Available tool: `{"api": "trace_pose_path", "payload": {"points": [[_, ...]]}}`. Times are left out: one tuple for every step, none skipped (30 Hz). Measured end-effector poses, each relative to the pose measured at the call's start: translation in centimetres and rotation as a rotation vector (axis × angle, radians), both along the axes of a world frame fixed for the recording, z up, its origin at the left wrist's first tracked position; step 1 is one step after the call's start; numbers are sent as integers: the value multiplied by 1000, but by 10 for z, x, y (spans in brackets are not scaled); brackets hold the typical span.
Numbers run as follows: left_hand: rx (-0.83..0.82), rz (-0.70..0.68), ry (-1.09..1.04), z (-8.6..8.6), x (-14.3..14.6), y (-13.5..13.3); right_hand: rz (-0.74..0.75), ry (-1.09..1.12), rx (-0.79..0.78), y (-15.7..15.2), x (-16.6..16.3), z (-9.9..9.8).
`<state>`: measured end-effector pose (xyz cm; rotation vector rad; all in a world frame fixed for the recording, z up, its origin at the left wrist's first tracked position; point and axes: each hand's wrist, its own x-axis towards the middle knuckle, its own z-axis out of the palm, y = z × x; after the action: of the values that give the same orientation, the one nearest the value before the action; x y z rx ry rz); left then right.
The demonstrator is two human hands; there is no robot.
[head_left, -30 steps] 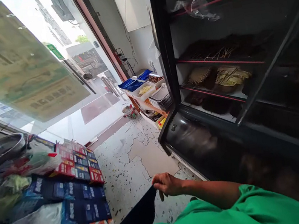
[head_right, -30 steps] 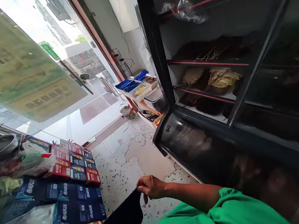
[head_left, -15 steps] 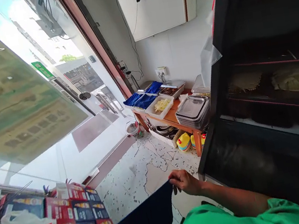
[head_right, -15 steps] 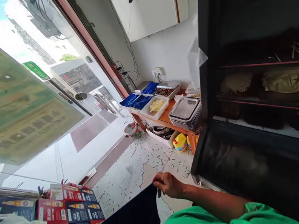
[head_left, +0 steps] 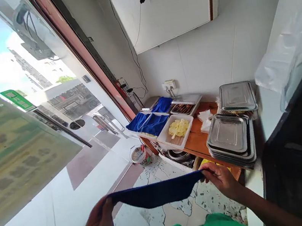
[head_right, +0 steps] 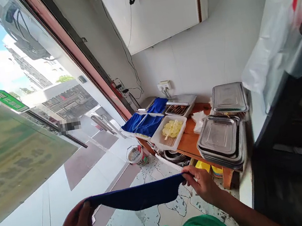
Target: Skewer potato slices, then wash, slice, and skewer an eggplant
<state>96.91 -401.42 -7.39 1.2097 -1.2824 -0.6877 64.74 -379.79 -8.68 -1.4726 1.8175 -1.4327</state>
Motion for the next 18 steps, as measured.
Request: {"api": "trace_pose_path", "payload": {"points": [[0, -15, 16, 6, -14, -19, -16, -11, -11, -15, -8, 3], [-2, -26, 33, 11, -28, -37, -35, -24, -22, -28, -16, 6], [-5, -33, 47, 16, -42, -54, -59, -38, -31, -40, -22, 10], [-10, -43, 53, 19, -56, -71, -85, -53, -38, -50, -28, 13], [-14, -55, 54, 21, -70, -88, -118, -67, -42, -59, -33, 15], [-15, -71, 52, 23, -84, -104, -156, -80, -44, -68, -38, 17], [-9, -94, 46, 24, -98, -121, -197, -91, -44, -76, -43, 18], [2, -124, 40, 24, -113, -138, -239, -101, -46, -84, -47, 19], [11, -161, 35, 23, -127, -155, -284, -115, -48, -92, -51, 19], [14, -203, 31, 22, -142, -172, -328, -136, -45, -100, -54, 19], [13, -248, 26, 20, -156, -189, -367, -163, -35, -107, -57, 19], [10, -299, 20, 17, -169, -204, -402, -195, -19, -114, -60, 19], [6, -348, 12, 15, -181, -219, -436, -230, 1, -121, -61, 19], [9, -390, -3, 12, -192, -233, -470, -260, 21, -127, -62, 20], [22, -425, -24, 8, -201, -246, -504, -281, 43, -132, -63, 21], [42, -456, -44, 5, -209, -258, -540, -289, 61, -137, -63, 22], [64, -487, -63, 1, -217, -270, -580, -289, 76, -142, -64, 24], [83, -524, -82, -3, -224, -282, -623, -287, 87, -147, -65, 26]]}}
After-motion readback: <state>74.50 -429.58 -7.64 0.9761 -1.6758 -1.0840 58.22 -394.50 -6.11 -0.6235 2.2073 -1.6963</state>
